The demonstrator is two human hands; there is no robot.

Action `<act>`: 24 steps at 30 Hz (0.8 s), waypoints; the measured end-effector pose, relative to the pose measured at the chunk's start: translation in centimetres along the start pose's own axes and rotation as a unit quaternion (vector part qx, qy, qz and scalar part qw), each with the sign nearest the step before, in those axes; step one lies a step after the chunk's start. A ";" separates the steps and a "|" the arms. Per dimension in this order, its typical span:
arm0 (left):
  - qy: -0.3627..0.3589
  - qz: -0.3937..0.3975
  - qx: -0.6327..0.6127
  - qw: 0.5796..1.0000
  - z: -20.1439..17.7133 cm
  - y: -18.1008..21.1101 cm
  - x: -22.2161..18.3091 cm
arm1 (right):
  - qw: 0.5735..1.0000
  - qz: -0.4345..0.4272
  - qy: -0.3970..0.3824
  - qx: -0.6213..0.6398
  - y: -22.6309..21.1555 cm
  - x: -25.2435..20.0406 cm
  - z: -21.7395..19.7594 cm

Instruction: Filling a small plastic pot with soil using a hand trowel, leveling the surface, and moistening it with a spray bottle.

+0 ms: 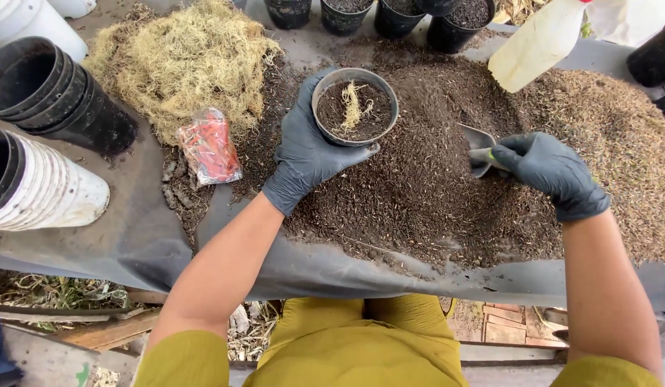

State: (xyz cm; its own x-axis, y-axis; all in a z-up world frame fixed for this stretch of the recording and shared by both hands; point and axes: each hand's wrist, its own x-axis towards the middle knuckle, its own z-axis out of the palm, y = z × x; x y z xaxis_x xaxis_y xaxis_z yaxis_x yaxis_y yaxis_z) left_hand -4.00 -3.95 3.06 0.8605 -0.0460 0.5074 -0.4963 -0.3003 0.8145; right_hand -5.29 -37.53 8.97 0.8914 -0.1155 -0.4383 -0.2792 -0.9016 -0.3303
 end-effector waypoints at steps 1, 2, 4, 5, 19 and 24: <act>-0.007 -0.011 -0.006 1.000 0.2 -0.1 0.0 | 0.996 0.002 -0.019 0.083 -0.8 -0.9 0.2; -0.013 -0.022 -0.009 1.000 0.2 -0.2 0.2 | 0.985 0.001 -0.036 0.166 -1.8 -1.7 0.3; -0.028 -0.043 0.010 0.999 0.2 -0.2 0.4 | 0.994 0.013 -0.022 0.107 -1.8 -2.9 0.4; -0.043 -0.065 0.028 0.997 0.2 -0.3 0.4 | 0.999 0.027 -0.009 0.045 -1.8 -3.5 0.6; -0.074 -0.043 -0.005 0.996 0.5 -1.0 0.2 | 0.846 -0.185 0.405 -0.295 9.8 -0.1 4.0; -0.077 -0.031 -0.087 0.993 0.6 -0.8 0.1 | 0.810 -0.299 0.431 -0.263 8.6 -0.1 -1.1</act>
State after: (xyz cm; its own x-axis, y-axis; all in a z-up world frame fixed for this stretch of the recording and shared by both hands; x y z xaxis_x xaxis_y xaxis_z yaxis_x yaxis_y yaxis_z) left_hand -3.44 -4.30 2.29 0.8909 -0.1822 0.4161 -0.4422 -0.1382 0.8862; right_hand -7.35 -45.79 7.08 0.7931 0.3626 0.4894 0.2824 -0.9308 0.2321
